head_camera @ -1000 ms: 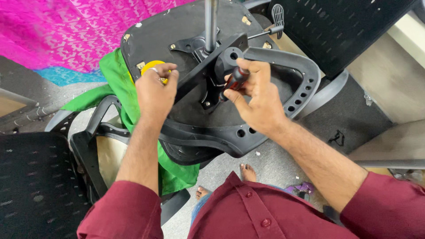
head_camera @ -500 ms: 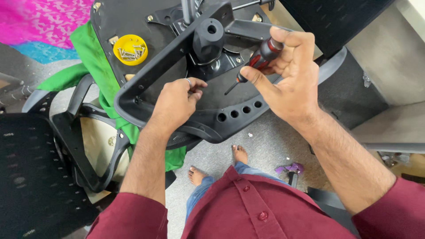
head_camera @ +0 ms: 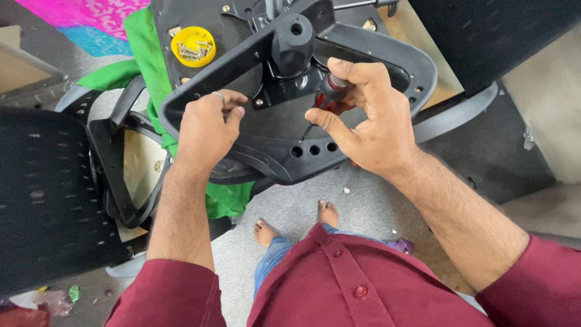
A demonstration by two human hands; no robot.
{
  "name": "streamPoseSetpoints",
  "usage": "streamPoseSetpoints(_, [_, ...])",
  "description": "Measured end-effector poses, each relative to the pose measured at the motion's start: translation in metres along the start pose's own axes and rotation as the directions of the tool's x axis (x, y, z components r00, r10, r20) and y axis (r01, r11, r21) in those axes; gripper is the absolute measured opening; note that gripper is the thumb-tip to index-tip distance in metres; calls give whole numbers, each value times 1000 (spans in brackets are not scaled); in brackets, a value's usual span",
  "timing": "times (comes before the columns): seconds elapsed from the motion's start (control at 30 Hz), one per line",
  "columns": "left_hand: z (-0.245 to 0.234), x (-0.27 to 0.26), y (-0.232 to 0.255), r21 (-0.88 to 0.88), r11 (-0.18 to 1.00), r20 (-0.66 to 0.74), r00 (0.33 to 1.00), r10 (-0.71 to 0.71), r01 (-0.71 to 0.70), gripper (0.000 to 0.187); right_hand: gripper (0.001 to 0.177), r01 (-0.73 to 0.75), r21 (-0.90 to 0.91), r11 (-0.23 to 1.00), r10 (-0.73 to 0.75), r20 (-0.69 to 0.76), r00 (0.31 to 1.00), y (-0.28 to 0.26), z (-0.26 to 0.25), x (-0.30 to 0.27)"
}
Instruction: The person uses a screwdriver to fasten screws into the base of an office chair, securing the frame to the seat. The person works methodically, moving from one screw hole to the next.
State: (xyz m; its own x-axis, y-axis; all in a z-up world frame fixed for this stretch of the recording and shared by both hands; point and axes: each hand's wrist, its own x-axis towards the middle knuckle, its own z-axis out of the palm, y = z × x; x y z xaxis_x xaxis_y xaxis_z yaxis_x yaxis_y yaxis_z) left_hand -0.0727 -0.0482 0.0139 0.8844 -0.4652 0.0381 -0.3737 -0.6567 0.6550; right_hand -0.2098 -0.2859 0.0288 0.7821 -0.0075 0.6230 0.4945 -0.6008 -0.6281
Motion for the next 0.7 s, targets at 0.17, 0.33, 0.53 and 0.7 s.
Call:
streamPoseSetpoints(0.17, [8, -15, 6, -5, 1000, -16, 1000, 7, -7, 22, 63, 45, 5, 999, -45, 9, 999, 2, -4, 0])
streamPoseSetpoints(0.33, [27, -10, 30, 198, 970, 350, 934, 68, -145, 43, 62, 25, 82, 996, -27, 30, 999, 2, -7, -3])
streamPoseSetpoints(0.53, [32, 1, 49, 357, 930, 543, 830, -129, -89, 66, 60, 49, 98, 994, -55, 58, 997, -2, -10, 1])
streamPoseSetpoints(0.7, [44, 11, 36, 272, 958, 569, 818, -84, -91, 70, 61, 35, 75, 997, -40, 64, 997, -8, -9, 2])
